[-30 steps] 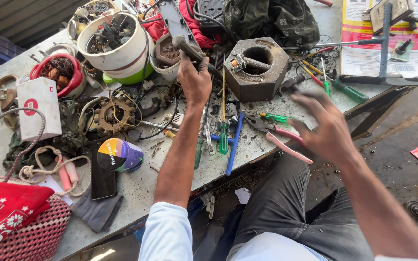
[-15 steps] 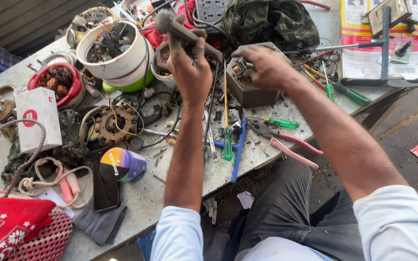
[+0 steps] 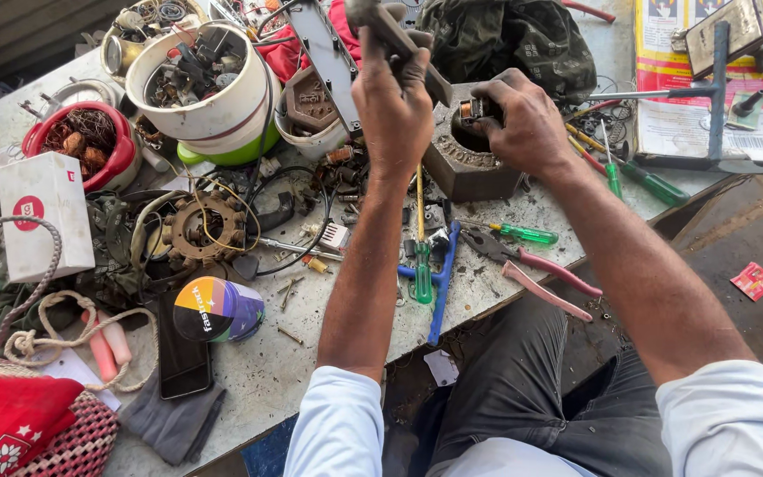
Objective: The person disassembles and adjusts a small electrical component using a hammer, screwdrivers, and pliers at a cluttered workbench.
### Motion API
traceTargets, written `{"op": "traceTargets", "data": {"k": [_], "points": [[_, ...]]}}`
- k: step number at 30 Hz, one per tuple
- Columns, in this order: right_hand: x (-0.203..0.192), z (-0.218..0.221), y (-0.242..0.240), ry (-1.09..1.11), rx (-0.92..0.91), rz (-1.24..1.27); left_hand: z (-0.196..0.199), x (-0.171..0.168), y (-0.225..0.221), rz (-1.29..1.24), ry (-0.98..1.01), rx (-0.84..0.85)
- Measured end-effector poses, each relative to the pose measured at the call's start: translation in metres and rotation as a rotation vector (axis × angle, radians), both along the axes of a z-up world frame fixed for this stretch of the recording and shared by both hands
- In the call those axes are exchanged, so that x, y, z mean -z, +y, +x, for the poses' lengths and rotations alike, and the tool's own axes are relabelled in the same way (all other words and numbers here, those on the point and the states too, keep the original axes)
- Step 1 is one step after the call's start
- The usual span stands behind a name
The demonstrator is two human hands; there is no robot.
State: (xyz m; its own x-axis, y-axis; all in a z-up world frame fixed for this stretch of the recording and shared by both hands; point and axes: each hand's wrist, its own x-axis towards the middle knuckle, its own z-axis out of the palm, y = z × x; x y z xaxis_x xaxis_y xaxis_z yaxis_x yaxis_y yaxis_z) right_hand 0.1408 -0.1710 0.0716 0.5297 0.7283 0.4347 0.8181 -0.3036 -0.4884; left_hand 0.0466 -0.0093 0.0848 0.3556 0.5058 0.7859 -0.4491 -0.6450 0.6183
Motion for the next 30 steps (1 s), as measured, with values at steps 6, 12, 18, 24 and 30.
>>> {"op": "traceTargets", "data": {"k": [6,12,18,24,30], "points": [[0.017,0.013,0.003,-0.009,-0.012,0.079,0.004,0.003,-0.003,0.007,0.024,0.038],[0.03,0.019,0.001,0.149,-0.042,0.205,0.002,0.0,-0.013,0.006,0.037,0.055],[0.03,0.017,0.001,0.158,-0.062,0.251,0.001,-0.004,-0.018,0.043,0.035,0.01],[0.032,0.018,0.001,0.165,-0.032,0.232,0.003,-0.004,-0.019,0.021,0.078,-0.01],[0.027,0.015,0.001,0.162,-0.045,0.254,0.006,-0.006,-0.023,0.045,0.05,0.032]]}}
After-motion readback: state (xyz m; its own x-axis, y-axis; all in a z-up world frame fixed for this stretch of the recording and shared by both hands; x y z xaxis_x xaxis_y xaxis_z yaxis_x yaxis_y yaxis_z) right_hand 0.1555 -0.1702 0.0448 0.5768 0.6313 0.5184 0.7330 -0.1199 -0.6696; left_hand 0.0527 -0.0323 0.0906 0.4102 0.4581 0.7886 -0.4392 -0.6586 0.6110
